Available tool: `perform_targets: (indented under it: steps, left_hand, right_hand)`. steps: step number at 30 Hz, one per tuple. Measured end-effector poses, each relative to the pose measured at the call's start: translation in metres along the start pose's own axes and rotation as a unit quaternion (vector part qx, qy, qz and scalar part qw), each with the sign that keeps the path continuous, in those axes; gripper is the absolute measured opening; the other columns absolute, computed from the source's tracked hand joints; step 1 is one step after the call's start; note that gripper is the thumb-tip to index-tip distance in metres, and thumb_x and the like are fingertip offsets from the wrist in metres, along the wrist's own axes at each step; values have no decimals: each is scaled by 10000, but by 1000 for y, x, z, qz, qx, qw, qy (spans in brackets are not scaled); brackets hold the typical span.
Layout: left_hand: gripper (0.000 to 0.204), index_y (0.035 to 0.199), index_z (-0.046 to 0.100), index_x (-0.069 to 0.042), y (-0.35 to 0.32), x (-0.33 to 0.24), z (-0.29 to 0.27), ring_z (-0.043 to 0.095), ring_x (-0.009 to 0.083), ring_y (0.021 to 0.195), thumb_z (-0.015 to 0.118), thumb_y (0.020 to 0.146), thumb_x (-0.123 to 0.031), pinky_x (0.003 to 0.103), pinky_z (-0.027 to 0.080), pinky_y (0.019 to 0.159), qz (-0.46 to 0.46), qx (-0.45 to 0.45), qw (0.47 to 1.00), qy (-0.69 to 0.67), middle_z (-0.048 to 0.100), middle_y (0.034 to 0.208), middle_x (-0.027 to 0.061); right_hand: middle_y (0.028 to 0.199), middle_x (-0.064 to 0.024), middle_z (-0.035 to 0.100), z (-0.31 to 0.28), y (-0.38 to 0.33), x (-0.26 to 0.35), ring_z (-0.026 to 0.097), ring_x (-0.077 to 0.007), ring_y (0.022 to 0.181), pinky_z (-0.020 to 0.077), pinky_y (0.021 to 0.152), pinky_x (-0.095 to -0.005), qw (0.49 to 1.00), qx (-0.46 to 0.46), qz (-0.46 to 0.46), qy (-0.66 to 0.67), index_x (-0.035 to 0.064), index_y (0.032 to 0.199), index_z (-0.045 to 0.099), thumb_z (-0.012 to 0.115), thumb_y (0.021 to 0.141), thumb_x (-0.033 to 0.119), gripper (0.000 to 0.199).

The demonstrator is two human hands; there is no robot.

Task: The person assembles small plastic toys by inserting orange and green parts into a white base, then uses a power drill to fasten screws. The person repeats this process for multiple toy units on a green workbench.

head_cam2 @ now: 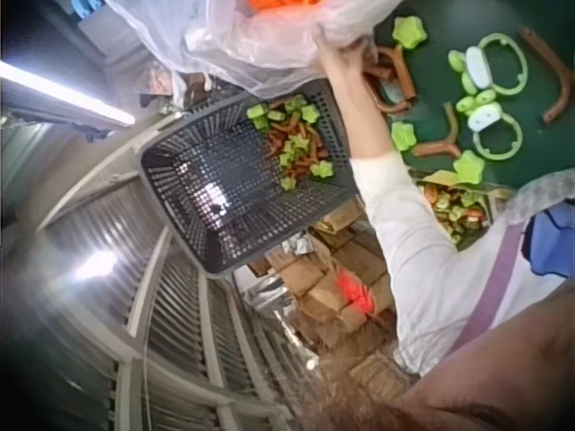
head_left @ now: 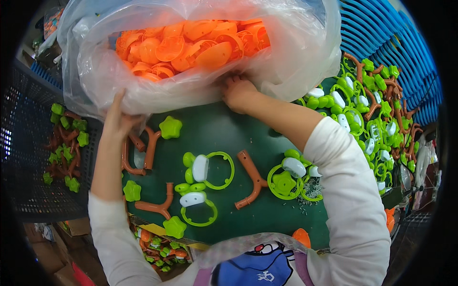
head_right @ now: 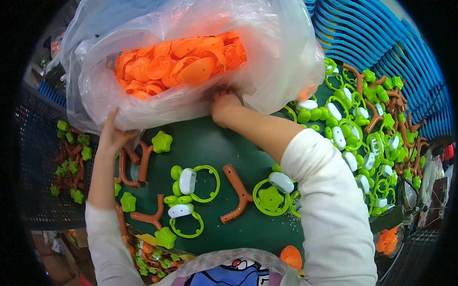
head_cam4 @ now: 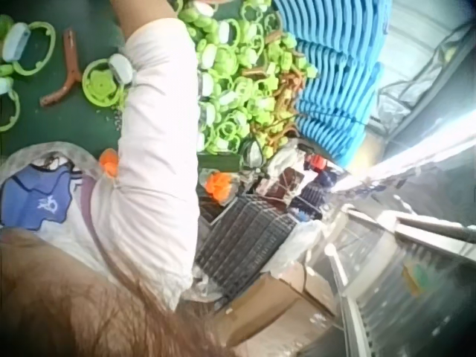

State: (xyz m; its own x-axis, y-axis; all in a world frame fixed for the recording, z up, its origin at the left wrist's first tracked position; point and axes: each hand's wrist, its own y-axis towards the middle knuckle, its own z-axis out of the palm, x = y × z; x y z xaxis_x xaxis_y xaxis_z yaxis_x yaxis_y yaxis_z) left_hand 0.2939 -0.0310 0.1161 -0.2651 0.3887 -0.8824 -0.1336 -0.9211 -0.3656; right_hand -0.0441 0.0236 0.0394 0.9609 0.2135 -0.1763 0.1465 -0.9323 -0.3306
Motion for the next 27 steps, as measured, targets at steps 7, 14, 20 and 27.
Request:
perform_targets:
  steps: [7, 14, 20, 27]
  left_hand:
    - [532, 1265, 520, 9, 139, -40, -22, 586, 376, 1145, 496, 735, 51, 546, 499, 1019, 145, -91, 974, -146, 550, 1267, 157]
    - [608, 1417, 474, -75, 167, 55, -117, 549, 323, 1235, 504, 835, 100, 481, 492, 1012, 99, -19, 994, -52, 567, 1332, 107]
    - [787, 1288, 604, 93, 186, 18, -156, 577, 391, 1240, 788, 817, -510, 424, 423, 1062, 261, -66, 762, 588, 623, 1319, 264]
    - [670, 1361, 556, 48, 9, 21, -120, 586, 336, 1242, 708, 918, -431, 439, 459, 1043, 389, -143, 723, 552, 580, 1353, 223]
  right_hand:
    - [1547, -197, 415, 21, -2, -12, 366, -410, 1428, 276, 1170, -549, 978, -163, -5, 131, 168, 1472, 503, 451, 984, 479, 580]
    - [1440, -140, 547, -5, 22, -22, 507, -318, 1336, 417, 1093, -454, 963, -184, 19, 196, 158, 1428, 532, 532, 961, 473, 563]
    - [1496, -162, 488, 42, -3, -28, 452, -371, 1381, 377, 1124, -526, 987, -157, -25, 0, 112, 1423, 539, 536, 981, 418, 537]
    - [1203, -197, 672, -47, -207, 11, 639, -393, 1104, 500, 984, -459, 926, -218, -196, 237, 17, 1260, 627, 592, 980, 371, 453]
